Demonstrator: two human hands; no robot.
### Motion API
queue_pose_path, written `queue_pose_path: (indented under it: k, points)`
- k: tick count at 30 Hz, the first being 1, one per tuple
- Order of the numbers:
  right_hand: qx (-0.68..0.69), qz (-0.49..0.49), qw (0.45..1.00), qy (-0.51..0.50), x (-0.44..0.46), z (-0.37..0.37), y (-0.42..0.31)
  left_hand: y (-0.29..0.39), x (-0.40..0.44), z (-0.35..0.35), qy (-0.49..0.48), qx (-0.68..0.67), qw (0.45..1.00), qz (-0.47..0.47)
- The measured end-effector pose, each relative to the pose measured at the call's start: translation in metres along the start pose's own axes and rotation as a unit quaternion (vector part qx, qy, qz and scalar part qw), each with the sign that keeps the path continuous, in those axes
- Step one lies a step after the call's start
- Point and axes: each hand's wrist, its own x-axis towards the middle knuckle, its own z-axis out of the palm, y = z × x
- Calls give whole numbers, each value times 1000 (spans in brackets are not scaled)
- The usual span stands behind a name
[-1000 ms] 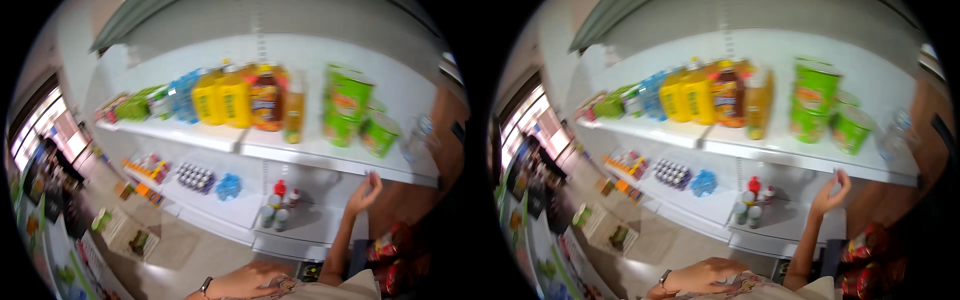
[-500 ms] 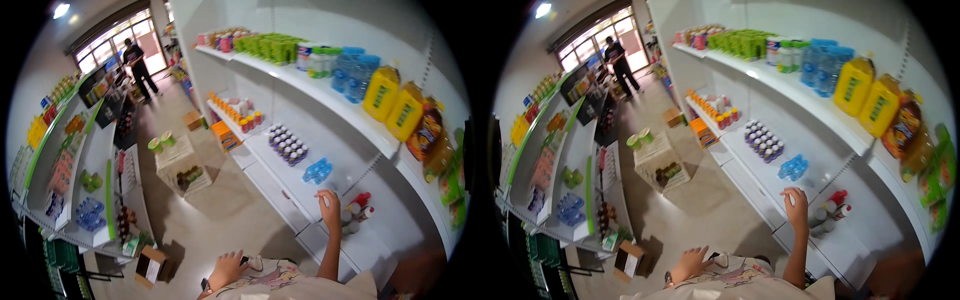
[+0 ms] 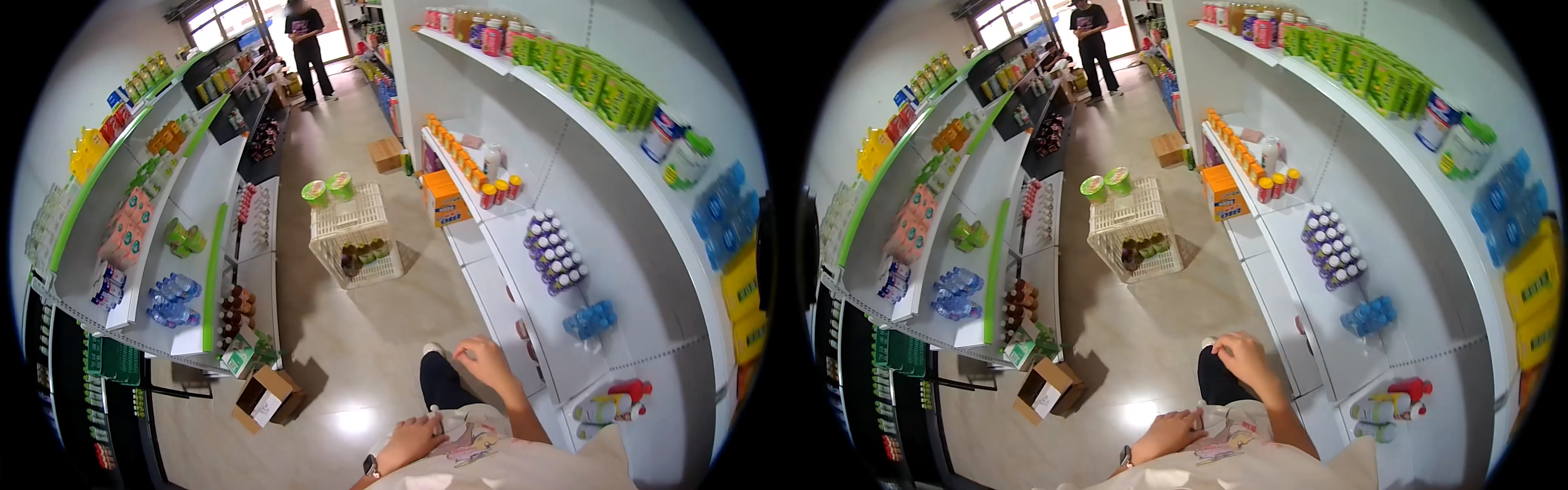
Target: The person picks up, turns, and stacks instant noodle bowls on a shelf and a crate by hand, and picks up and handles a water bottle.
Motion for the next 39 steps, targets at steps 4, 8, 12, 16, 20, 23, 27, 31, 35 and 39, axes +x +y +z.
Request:
queue_pose_path:
  k: [4, 8, 12, 16, 20, 23, 27, 31, 35, 39]
  points:
    - [-35, -11, 999, -10, 85, -20, 24, -37, 38, -59, 118, 43, 991, -55]
    - [-49, -61, 996, 32, 187, -39, 35, -64, 97, -132, 215, 87, 972, -45]
    - [58, -16, 998, 15, 251, -42, 40, -73, 133, -187, 280, 66, 957, -23]
    - [224, 58, 973, -20, 288, -27, 49, -88, 148, -191, 207, 0, 977, -40]
    - [334, 135, 932, 48, 316, -7, 49, -99, 165, -173, 128, -30, 987, -90]
    - [321, 148, 931, 87, 353, 12, 64, -114, 179, -196, 67, -92, 990, -82]
    - [308, 190, 932, 25, 408, 38, 51, -166, 201, -240, 179, -26, 983, -16]
    - [275, 190, 942, -12, 474, 58, 26, -228, 220, -309, 214, -11, 975, -60]
    - [241, 155, 957, -45, 552, 89, 10, -267, 225, -367, 306, 17, 947, -93]
    - [-93, 12, 985, -148, 612, 130, -9, -297, 234, -389, 289, -34, 956, -33]
